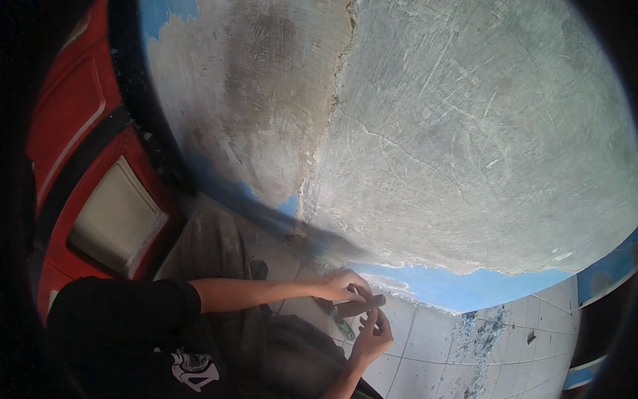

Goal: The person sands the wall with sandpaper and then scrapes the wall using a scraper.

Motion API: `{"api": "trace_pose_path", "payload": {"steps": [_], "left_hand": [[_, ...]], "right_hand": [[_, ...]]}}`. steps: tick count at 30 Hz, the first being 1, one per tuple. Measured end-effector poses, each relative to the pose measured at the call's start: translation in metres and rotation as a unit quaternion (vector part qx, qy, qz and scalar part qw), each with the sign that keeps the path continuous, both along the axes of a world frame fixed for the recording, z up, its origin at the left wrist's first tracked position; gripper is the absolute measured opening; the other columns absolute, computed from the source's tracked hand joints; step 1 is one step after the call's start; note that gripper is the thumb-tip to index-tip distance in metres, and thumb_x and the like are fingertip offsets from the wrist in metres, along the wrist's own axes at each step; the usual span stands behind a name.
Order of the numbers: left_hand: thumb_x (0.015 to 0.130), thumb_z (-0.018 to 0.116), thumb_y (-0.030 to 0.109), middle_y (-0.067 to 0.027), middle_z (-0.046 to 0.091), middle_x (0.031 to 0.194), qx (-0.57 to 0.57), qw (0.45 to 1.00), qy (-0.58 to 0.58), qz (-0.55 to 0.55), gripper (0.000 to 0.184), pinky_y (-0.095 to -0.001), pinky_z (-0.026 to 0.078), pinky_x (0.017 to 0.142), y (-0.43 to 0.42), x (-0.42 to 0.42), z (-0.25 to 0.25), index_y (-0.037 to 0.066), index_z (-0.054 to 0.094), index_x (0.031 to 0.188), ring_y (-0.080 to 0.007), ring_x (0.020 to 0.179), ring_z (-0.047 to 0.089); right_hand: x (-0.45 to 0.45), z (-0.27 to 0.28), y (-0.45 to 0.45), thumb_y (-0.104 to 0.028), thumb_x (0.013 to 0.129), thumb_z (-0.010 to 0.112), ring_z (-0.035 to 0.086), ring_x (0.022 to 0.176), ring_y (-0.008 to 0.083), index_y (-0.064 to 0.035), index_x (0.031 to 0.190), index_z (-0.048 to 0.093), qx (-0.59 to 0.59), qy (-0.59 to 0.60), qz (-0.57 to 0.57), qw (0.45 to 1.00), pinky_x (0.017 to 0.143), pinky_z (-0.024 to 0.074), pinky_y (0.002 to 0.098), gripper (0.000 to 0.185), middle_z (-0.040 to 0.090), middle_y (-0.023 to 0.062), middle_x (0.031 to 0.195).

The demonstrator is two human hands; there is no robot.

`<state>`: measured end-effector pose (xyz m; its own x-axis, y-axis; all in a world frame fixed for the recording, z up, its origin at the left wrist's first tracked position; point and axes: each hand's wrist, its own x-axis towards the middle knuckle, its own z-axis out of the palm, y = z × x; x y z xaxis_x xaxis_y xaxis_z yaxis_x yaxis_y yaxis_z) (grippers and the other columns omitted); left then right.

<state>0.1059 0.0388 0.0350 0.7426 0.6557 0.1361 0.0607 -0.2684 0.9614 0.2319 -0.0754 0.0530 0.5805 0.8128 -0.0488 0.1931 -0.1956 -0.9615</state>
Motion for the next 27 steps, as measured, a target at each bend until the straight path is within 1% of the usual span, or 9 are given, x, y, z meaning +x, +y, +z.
{"api": "trace_pose_path", "payload": {"steps": [2, 6, 10, 12, 15, 18, 22, 25, 27], "left_hand": [[0.077, 0.064, 0.013, -0.0105, 0.066, 0.091, 0.010, 1.000, 0.007, -0.003, 0.025, -0.0287, 0.050, 0.073, -0.002, -0.001, 0.004, 0.002, 0.064, 0.099, -0.0167, 0.084, 0.063], [0.076, 0.063, 0.013, -0.0112, 0.067, 0.090, 0.025, 0.999, 0.019, -0.026, 0.024, -0.0291, 0.051, 0.071, -0.005, -0.003, 0.013, 0.001, 0.065, 0.096, -0.0183, 0.083, 0.064], [0.076, 0.063, 0.011, -0.0113, 0.066, 0.090, 0.026, 0.999, 0.017, -0.039, 0.024, -0.0296, 0.051, 0.073, -0.004, -0.001, 0.009, 0.001, 0.065, 0.097, -0.0188, 0.083, 0.064], [0.075, 0.063, 0.010, -0.0115, 0.066, 0.090, 0.017, 0.998, -0.001, -0.059, 0.024, -0.0301, 0.051, 0.075, -0.004, -0.001, 0.008, 0.001, 0.064, 0.097, -0.0187, 0.084, 0.064], [0.076, 0.062, 0.009, -0.0116, 0.066, 0.091, 0.003, 0.998, -0.008, -0.064, 0.024, -0.0302, 0.051, 0.077, -0.005, -0.001, 0.009, 0.000, 0.064, 0.097, -0.0187, 0.085, 0.064], [0.076, 0.062, 0.009, -0.0119, 0.066, 0.091, 0.016, 0.998, -0.004, -0.069, 0.023, -0.0304, 0.051, 0.077, -0.005, -0.001, 0.009, -0.001, 0.064, 0.097, -0.0186, 0.085, 0.064], [0.077, 0.063, 0.009, -0.0123, 0.066, 0.091, 0.003, 0.998, -0.001, -0.069, 0.023, -0.0307, 0.051, 0.077, -0.005, -0.001, 0.009, -0.001, 0.064, 0.097, -0.0190, 0.086, 0.064], [0.076, 0.063, 0.009, -0.0125, 0.066, 0.091, 0.012, 0.998, -0.010, -0.067, 0.023, -0.0306, 0.051, 0.077, -0.005, -0.001, 0.010, -0.001, 0.064, 0.097, -0.0191, 0.085, 0.064], [0.076, 0.063, 0.008, -0.0125, 0.066, 0.091, 0.004, 0.998, -0.003, -0.067, 0.023, -0.0304, 0.052, 0.077, -0.004, -0.002, 0.011, -0.001, 0.064, 0.098, -0.0189, 0.085, 0.064]], "right_hand": [[0.000, 0.003, 0.001, -0.019, 0.085, 0.059, 0.066, 0.067, 0.0206, 0.0056, 0.101, 0.061, 0.023, -0.006, -0.040, 0.999, 0.051, 0.0521, 0.0259, 0.030, 0.065, 0.0155, 0.083], [0.002, 0.001, -0.001, -0.016, 0.084, 0.060, 0.066, 0.068, 0.0203, 0.0047, 0.098, 0.063, 0.031, 0.007, -0.057, 0.998, 0.051, 0.0521, 0.0261, 0.026, 0.066, 0.0138, 0.081], [0.006, -0.002, -0.002, -0.014, 0.082, 0.061, 0.065, 0.068, 0.0197, 0.0040, 0.094, 0.064, 0.034, -0.009, -0.062, 0.997, 0.052, 0.0520, 0.0259, 0.021, 0.066, 0.0132, 0.080], [0.008, -0.001, -0.003, -0.013, 0.082, 0.062, 0.063, 0.068, 0.0166, 0.0041, 0.093, 0.063, 0.030, -0.013, -0.064, 0.997, 0.053, 0.0513, 0.0253, 0.020, 0.065, 0.0111, 0.079], [0.009, -0.002, -0.004, -0.011, 0.083, 0.062, 0.062, 0.067, 0.0149, 0.0047, 0.091, 0.063, 0.038, -0.034, -0.062, 0.997, 0.052, 0.0516, 0.0249, 0.018, 0.064, 0.0111, 0.079], [0.009, -0.005, -0.004, -0.010, 0.083, 0.061, 0.061, 0.065, 0.0136, 0.0047, 0.091, 0.063, 0.043, -0.034, -0.066, 0.996, 0.052, 0.0517, 0.0245, 0.017, 0.064, 0.0110, 0.079], [0.011, -0.007, -0.004, -0.011, 0.083, 0.061, 0.061, 0.066, 0.0133, 0.0042, 0.091, 0.063, 0.043, -0.037, -0.061, 0.997, 0.051, 0.0513, 0.0240, 0.017, 0.064, 0.0107, 0.079], [0.013, -0.004, -0.004, -0.012, 0.081, 0.064, 0.060, 0.064, 0.0131, 0.0033, 0.088, 0.065, 0.024, -0.043, -0.067, 0.997, 0.050, 0.0487, 0.0230, 0.017, 0.063, 0.0089, 0.078], [0.013, -0.004, -0.004, -0.009, 0.077, 0.066, 0.058, 0.070, 0.0156, 0.0013, 0.081, 0.068, 0.035, -0.139, -0.078, 0.987, 0.062, 0.0479, 0.0297, 0.012, 0.063, 0.0091, 0.074]]}}
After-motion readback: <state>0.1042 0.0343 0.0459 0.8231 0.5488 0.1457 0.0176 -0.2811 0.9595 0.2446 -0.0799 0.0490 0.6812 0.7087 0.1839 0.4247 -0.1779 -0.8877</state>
